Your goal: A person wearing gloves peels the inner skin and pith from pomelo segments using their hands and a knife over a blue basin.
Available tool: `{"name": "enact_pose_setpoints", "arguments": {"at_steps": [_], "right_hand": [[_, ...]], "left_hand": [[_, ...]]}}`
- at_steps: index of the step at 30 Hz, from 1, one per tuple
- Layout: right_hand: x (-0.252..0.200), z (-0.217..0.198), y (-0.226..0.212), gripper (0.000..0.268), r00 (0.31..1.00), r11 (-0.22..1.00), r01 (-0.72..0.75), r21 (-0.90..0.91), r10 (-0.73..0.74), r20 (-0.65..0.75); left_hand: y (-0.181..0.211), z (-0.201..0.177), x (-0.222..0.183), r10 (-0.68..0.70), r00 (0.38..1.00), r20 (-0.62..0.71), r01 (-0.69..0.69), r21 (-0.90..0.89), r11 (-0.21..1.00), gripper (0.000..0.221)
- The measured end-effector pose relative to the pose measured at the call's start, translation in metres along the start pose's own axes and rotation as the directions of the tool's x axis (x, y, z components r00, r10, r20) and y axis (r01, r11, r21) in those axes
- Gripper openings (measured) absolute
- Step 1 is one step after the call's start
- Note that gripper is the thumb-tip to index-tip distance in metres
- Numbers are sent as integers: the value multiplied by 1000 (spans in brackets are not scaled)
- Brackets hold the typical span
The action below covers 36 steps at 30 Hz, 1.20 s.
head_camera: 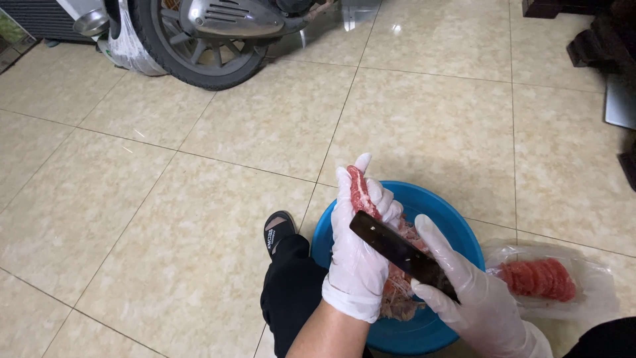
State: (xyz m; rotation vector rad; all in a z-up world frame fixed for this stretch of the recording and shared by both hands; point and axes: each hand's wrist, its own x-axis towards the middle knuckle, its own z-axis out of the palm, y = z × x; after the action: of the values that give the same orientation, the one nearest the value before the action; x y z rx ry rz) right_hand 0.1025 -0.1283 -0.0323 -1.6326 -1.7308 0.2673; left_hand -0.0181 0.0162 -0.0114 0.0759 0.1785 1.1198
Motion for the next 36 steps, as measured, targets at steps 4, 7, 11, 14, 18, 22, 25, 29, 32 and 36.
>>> {"name": "enact_pose_setpoints", "arguments": {"at_steps": [4, 7, 11, 14, 18, 22, 25, 29, 32, 36], "right_hand": [[10, -4, -9, 85, 1000, 1000, -10, -28, 10, -5], [16, -5, -12, 85, 998, 997, -63, 40, 62, 31], [24, -8, -21, 83, 1000, 1000, -11, 16, 11, -10], [33, -14, -29, 82, 999, 993, -27, 111, 22, 43], [34, -15, -28, 80, 993, 975, -71, 210, 49, 107], [37, -15, -33, 79, 997, 981, -39, 191, 26, 72], [41, -19, -36, 81, 995, 984, -70, 166, 57, 82], [44, -20, -36, 77, 993, 959, -85, 272, 61, 98], [42, -20, -22, 70, 978, 885, -189, 426, 131, 161], [43, -34, -12, 64, 679, 400, -709, 581, 610, 408]], "left_hand": [[-4, 11, -10, -10, 1000, 2, 10, 83, 996, 48], [-8, 7, -9, -67, 996, -55, 71, 73, 995, 52], [-9, 9, -13, -36, 999, -33, 42, 194, 980, 65], [-10, 10, -14, -36, 999, -35, 43, 215, 976, 66], [-9, 13, -17, -55, 997, -56, 67, 240, 968, 62], [-9, 19, -22, -69, 995, -73, 86, 259, 962, 59], [-12, 25, -25, -94, 992, -86, 115, 274, 955, 56], [-12, 31, -29, -117, 987, -107, 144, 300, 943, 52], [-10, 32, -32, -128, 984, -126, 162, 314, 936, 50], [-10, 19, -26, -193, 981, 34, 184, 185, 965, 45]]}}
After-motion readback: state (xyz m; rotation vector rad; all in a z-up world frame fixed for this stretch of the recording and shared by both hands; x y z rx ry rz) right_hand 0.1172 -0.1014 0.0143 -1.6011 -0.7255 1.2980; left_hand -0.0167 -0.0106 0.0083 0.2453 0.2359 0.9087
